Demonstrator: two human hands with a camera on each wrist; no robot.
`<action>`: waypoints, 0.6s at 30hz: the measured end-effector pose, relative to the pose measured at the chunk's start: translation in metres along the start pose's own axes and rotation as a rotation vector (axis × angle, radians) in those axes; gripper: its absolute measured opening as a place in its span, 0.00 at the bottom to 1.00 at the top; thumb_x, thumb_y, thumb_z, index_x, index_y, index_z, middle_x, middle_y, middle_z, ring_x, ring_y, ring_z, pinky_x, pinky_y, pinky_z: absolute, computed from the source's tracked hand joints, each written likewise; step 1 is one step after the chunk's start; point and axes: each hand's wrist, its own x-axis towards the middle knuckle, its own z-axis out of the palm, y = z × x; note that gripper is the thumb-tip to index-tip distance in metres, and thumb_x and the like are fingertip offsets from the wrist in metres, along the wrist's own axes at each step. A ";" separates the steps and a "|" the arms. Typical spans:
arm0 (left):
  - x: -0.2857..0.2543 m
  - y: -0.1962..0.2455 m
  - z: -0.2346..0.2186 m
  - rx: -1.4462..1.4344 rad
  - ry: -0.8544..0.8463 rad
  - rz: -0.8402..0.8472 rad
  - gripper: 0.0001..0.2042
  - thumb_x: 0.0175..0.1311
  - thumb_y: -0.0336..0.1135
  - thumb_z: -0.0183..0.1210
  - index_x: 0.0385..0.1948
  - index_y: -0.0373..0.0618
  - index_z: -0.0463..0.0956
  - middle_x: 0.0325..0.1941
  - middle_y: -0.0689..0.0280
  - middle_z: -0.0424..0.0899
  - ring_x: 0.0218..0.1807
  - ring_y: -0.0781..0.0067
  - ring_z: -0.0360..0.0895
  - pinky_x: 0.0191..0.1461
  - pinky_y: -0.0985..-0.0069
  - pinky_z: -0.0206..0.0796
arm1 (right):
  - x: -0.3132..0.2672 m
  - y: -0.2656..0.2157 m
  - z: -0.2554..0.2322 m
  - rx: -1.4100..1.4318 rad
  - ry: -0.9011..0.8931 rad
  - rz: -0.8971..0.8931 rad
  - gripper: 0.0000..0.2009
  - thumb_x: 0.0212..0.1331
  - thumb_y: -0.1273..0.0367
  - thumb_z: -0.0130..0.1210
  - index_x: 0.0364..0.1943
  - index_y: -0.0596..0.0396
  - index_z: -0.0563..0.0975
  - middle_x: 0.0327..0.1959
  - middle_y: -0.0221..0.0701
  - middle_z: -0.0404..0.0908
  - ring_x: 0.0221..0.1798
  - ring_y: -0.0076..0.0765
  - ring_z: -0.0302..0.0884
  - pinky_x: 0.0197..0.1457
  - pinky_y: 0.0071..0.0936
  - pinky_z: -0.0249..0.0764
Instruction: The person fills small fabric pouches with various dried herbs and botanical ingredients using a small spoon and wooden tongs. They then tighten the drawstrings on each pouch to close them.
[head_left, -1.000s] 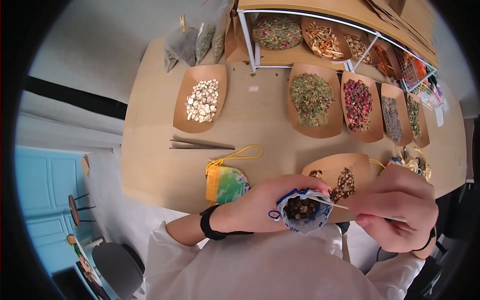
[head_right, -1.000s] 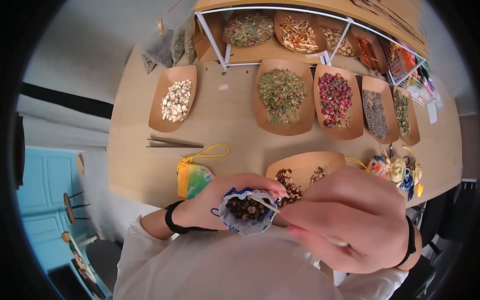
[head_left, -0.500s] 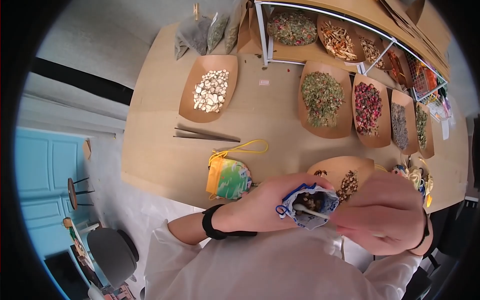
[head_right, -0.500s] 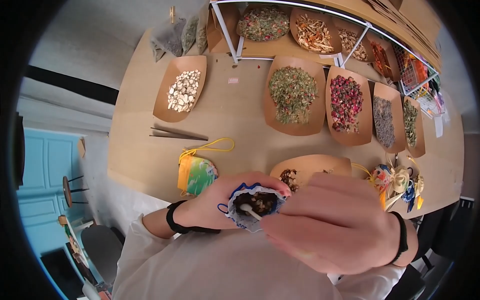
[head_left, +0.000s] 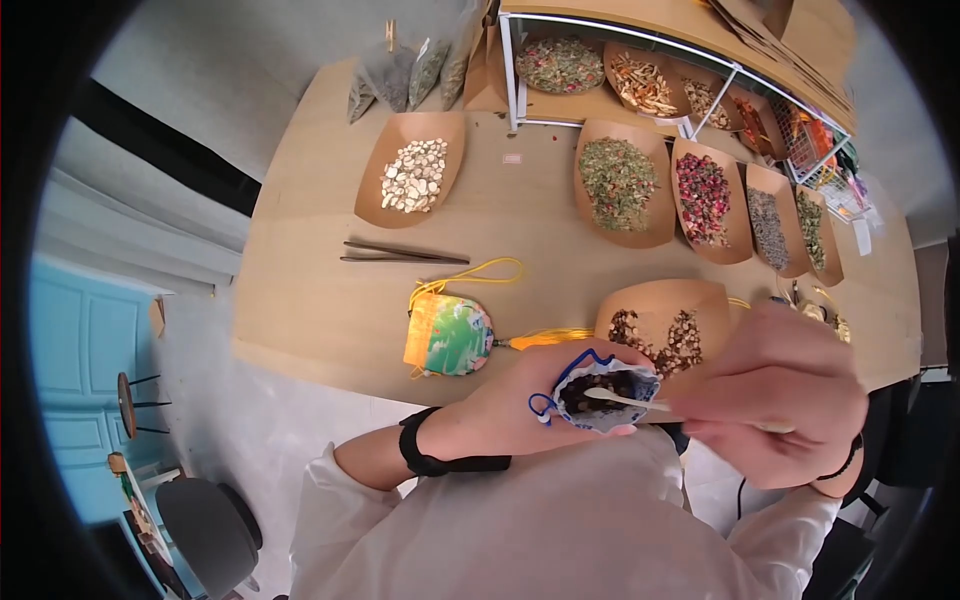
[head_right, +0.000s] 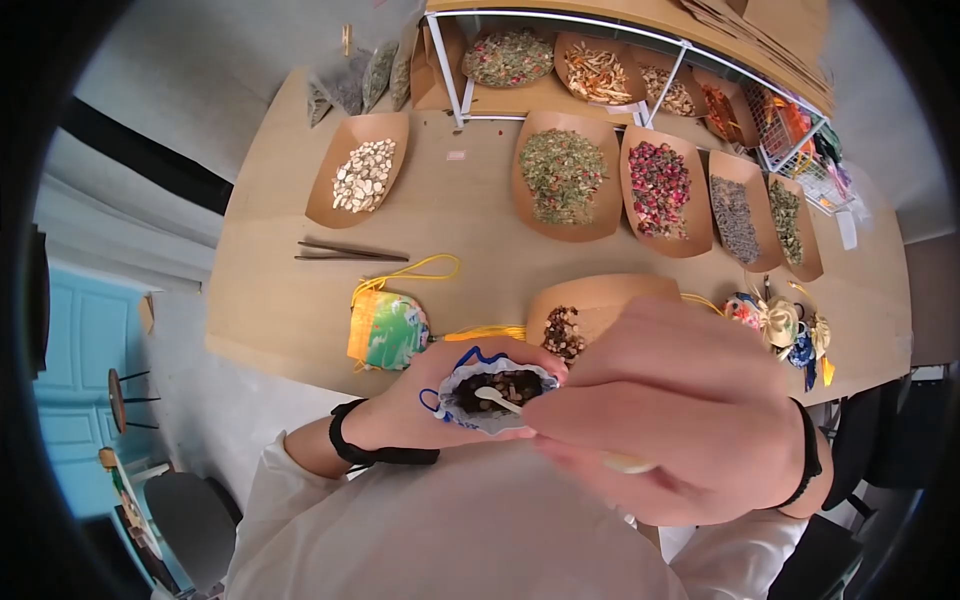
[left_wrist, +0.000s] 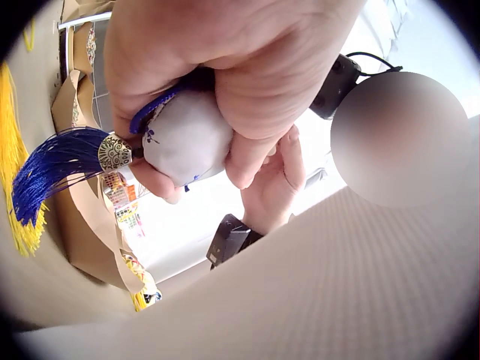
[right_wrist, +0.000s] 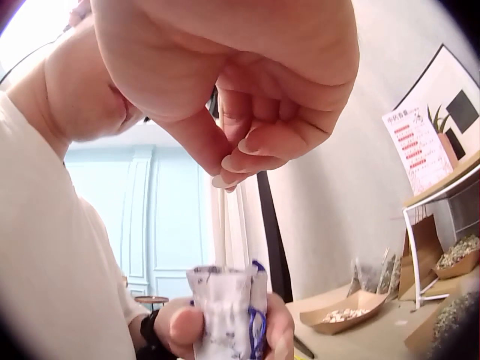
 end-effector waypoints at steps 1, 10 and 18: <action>0.001 0.000 0.002 -0.037 -0.011 0.003 0.27 0.58 0.35 0.75 0.59 0.42 0.75 0.55 0.63 0.86 0.55 0.71 0.84 0.61 0.73 0.74 | -0.002 -0.005 -0.006 -0.023 0.017 0.036 0.09 0.46 0.76 0.72 0.33 0.55 0.87 0.28 0.31 0.83 0.26 0.33 0.77 0.28 0.30 0.67; 0.003 0.002 0.021 -0.047 -0.053 -0.008 0.26 0.58 0.29 0.74 0.59 0.40 0.75 0.57 0.64 0.85 0.57 0.74 0.81 0.64 0.74 0.72 | -0.028 -0.016 -0.012 -0.106 0.020 0.031 0.08 0.48 0.77 0.69 0.34 0.61 0.84 0.28 0.36 0.81 0.26 0.40 0.76 0.28 0.33 0.69; 0.004 0.012 0.027 -0.033 -0.062 -0.065 0.25 0.60 0.30 0.73 0.59 0.41 0.77 0.57 0.65 0.85 0.57 0.75 0.82 0.64 0.75 0.72 | -0.047 -0.021 -0.013 -0.167 0.081 0.054 0.07 0.49 0.78 0.68 0.33 0.59 0.83 0.28 0.34 0.80 0.26 0.40 0.76 0.29 0.33 0.69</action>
